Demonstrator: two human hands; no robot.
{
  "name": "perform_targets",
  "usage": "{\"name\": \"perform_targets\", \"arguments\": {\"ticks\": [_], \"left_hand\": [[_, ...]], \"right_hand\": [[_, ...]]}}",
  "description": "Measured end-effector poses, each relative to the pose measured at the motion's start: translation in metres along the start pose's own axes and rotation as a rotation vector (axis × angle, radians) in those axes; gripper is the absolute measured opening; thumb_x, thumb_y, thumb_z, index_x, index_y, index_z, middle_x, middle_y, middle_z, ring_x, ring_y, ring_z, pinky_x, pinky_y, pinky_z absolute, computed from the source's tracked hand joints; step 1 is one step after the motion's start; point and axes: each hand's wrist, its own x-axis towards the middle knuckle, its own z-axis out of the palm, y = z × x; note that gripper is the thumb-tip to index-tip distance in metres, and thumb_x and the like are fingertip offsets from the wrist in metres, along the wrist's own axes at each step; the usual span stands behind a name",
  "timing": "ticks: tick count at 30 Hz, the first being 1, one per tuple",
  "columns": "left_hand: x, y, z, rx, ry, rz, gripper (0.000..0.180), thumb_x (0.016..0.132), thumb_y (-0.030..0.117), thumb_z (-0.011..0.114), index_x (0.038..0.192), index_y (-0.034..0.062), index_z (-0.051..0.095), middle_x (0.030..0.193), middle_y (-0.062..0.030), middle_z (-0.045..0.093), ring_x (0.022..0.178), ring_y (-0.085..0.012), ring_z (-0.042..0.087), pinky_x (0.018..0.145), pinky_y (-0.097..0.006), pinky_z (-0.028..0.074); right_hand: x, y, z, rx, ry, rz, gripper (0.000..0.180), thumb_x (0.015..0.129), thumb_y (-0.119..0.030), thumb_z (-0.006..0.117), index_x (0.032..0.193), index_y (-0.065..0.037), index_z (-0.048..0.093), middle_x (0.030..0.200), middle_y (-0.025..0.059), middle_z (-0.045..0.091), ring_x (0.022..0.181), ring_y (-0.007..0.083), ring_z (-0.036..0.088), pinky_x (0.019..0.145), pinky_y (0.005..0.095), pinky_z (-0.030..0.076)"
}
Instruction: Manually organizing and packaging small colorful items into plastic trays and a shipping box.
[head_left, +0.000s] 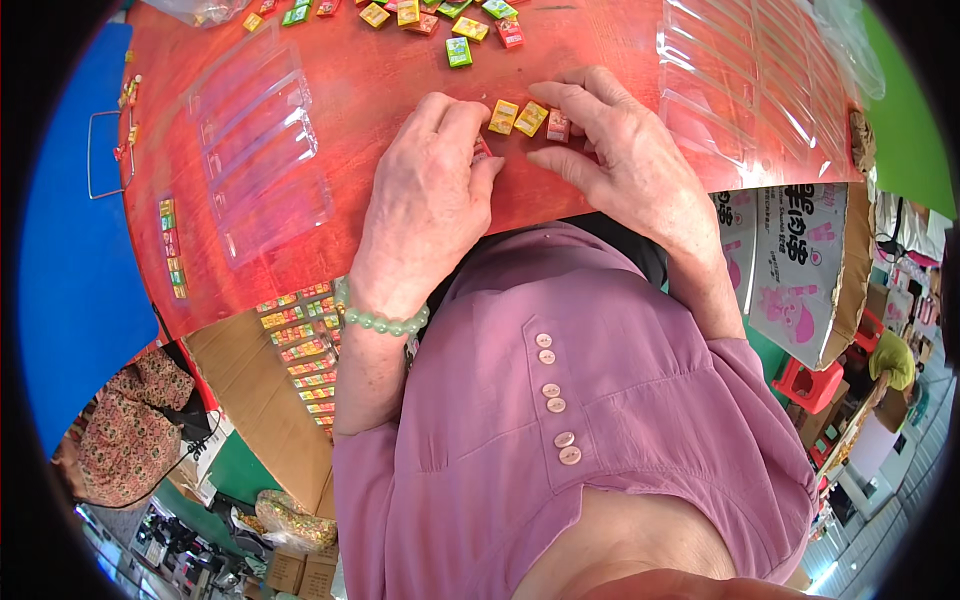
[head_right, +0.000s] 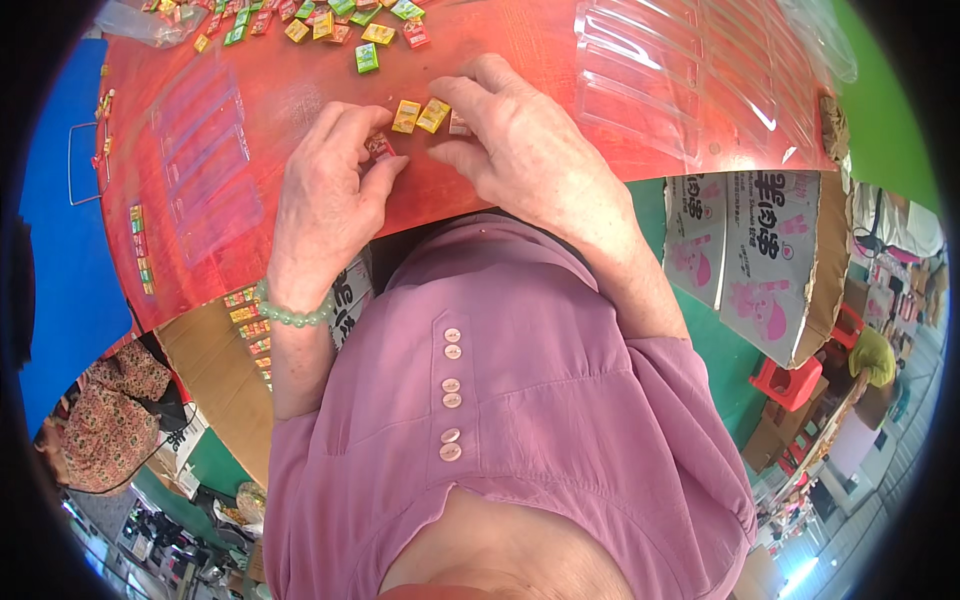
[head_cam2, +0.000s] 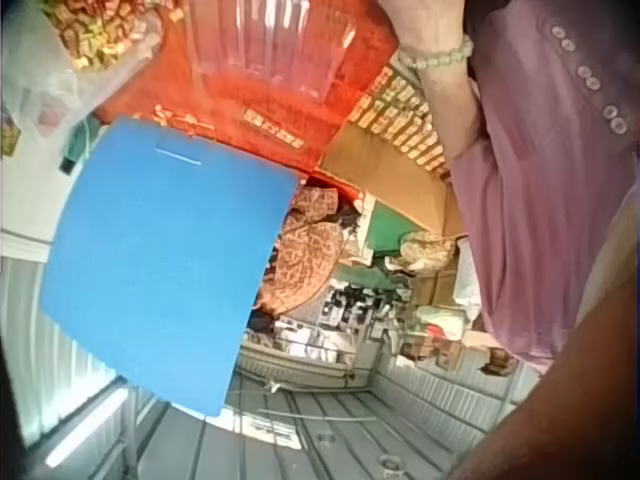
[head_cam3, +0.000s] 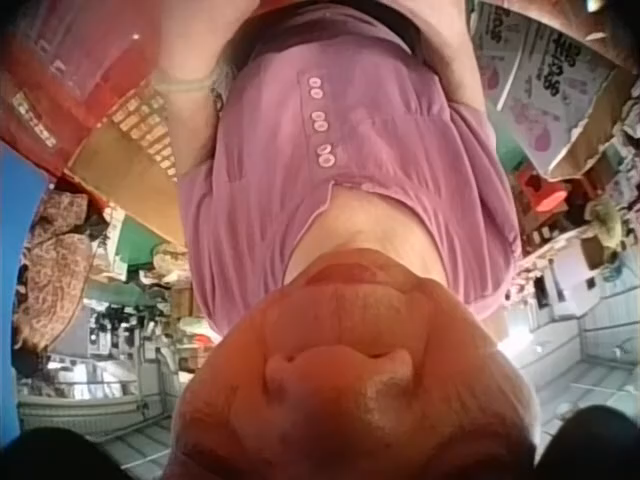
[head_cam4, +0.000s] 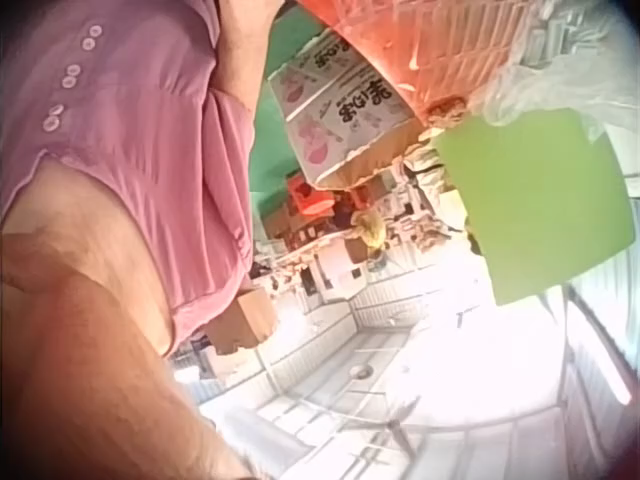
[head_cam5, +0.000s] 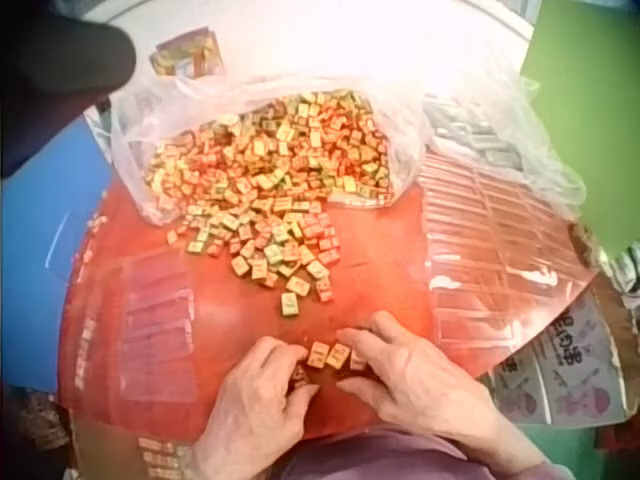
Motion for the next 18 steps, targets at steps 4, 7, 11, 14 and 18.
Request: {"name": "perform_targets", "arguments": {"ticks": [4, 7, 11, 14, 18], "left_hand": [[0.007, -0.004, -0.001, 0.0, 0.009, 0.0, 0.035, 0.078, -0.002, 0.067, 0.111, -0.0031, 0.056, 0.1, -0.018, 0.056, 0.089, -0.0365, 0.06, 0.077, -0.044, 0.051], [0.012, -0.004, -0.002, -0.022, 0.009, 0.029, 0.036, 0.077, -0.002, 0.068, 0.112, -0.0024, 0.059, 0.101, -0.0169, 0.057, 0.089, -0.036, 0.061, 0.077, -0.043, 0.051], [0.019, -0.003, -0.005, -0.086, -0.053, 0.074, 0.031, 0.077, -0.002, 0.068, 0.108, -0.0016, 0.062, 0.101, -0.0155, 0.057, 0.088, -0.0352, 0.063, 0.077, -0.043, 0.052], [0.02, -0.005, -0.001, -0.032, -0.064, 0.063, 0.031, 0.077, -0.002, 0.068, 0.108, -0.0016, 0.061, 0.1, -0.0157, 0.057, 0.091, -0.0355, 0.062, 0.077, -0.043, 0.052], [0.013, -0.004, -0.001, 0.003, -0.03, 0.063, 0.031, 0.077, -0.002, 0.068, 0.107, -0.0021, 0.06, 0.1, -0.0159, 0.056, 0.093, -0.0359, 0.061, 0.077, -0.043, 0.051]], "right_hand": [[-0.001, 0.002, 0.001, 0.033, -0.055, -0.013, 0.041, 0.081, -0.005, 0.071, 0.121, -0.002, 0.061, 0.105, 0.0131, 0.058, 0.089, 0.0277, 0.063, 0.078, 0.0361, 0.052], [0.003, 0.005, 0.004, 0.017, -0.063, 0.0, 0.04, 0.081, -0.004, 0.072, 0.119, -0.002, 0.062, 0.102, 0.0125, 0.057, 0.086, 0.0265, 0.063, 0.077, 0.0359, 0.052], [0.005, 0.004, 0.006, -0.007, -0.026, -0.028, 0.034, 0.082, -0.004, 0.07, 0.116, -0.001, 0.062, 0.099, 0.0124, 0.056, 0.082, 0.0267, 0.063, 0.075, 0.0362, 0.052], [0.006, 0.004, 0.008, -0.061, -0.008, -0.056, 0.031, 0.083, -0.004, 0.069, 0.113, -0.001, 0.063, 0.097, 0.0136, 0.056, 0.082, 0.0286, 0.063, 0.075, 0.037, 0.052], [0.011, 0.004, 0.012, -0.07, -0.035, -0.054, 0.028, 0.083, -0.003, 0.068, 0.11, -0.001, 0.063, 0.097, 0.0149, 0.056, 0.084, 0.0307, 0.063, 0.075, 0.0385, 0.052]]}}
